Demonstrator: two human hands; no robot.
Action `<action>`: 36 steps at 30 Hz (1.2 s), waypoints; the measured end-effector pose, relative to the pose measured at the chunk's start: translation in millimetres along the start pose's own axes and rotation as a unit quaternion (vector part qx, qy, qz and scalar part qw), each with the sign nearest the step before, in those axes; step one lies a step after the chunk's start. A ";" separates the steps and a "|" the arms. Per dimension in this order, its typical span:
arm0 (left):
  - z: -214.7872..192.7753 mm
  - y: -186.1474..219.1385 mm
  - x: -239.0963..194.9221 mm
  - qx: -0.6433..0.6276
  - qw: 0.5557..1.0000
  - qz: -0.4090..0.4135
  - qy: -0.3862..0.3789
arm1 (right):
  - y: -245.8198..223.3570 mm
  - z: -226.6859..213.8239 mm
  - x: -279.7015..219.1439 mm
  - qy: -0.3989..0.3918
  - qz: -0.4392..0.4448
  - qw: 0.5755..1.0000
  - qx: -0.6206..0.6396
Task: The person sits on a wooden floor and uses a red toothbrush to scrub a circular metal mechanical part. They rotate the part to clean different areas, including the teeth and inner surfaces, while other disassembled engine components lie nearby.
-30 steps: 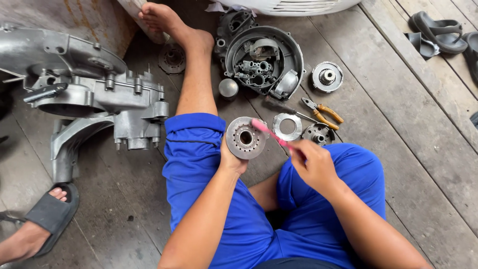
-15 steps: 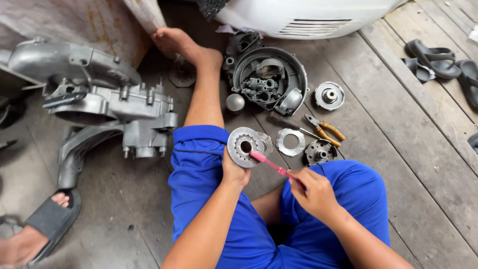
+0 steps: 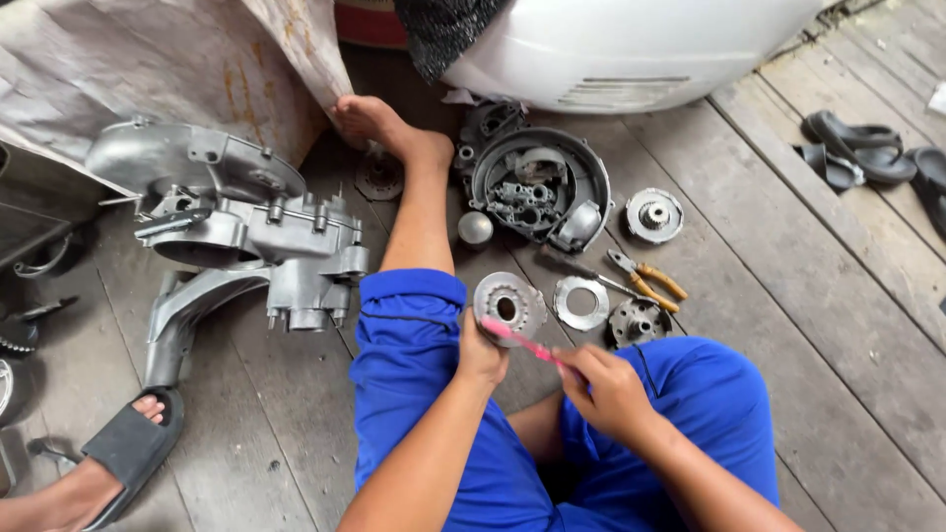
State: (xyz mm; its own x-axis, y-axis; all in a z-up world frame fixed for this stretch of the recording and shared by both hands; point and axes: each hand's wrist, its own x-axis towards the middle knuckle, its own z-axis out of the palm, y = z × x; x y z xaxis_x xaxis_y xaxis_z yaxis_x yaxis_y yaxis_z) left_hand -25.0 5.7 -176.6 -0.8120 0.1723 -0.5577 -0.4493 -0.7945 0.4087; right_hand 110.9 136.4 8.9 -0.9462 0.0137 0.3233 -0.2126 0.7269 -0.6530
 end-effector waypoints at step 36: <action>83.6 78.1 -73.4 0.039 0.973 -0.014 -0.226 | 8.4 -6.3 -0.8 0.119 0.057 0.991 0.022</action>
State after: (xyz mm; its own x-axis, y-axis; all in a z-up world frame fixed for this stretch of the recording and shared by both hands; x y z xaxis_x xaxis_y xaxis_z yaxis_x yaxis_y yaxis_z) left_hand -31.7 -20.4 -43.3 -0.8723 0.4453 -0.2020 -0.4858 -0.7424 0.4612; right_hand 111.4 146.8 7.5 -0.8819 0.2589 0.3939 -0.1228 0.6806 -0.7223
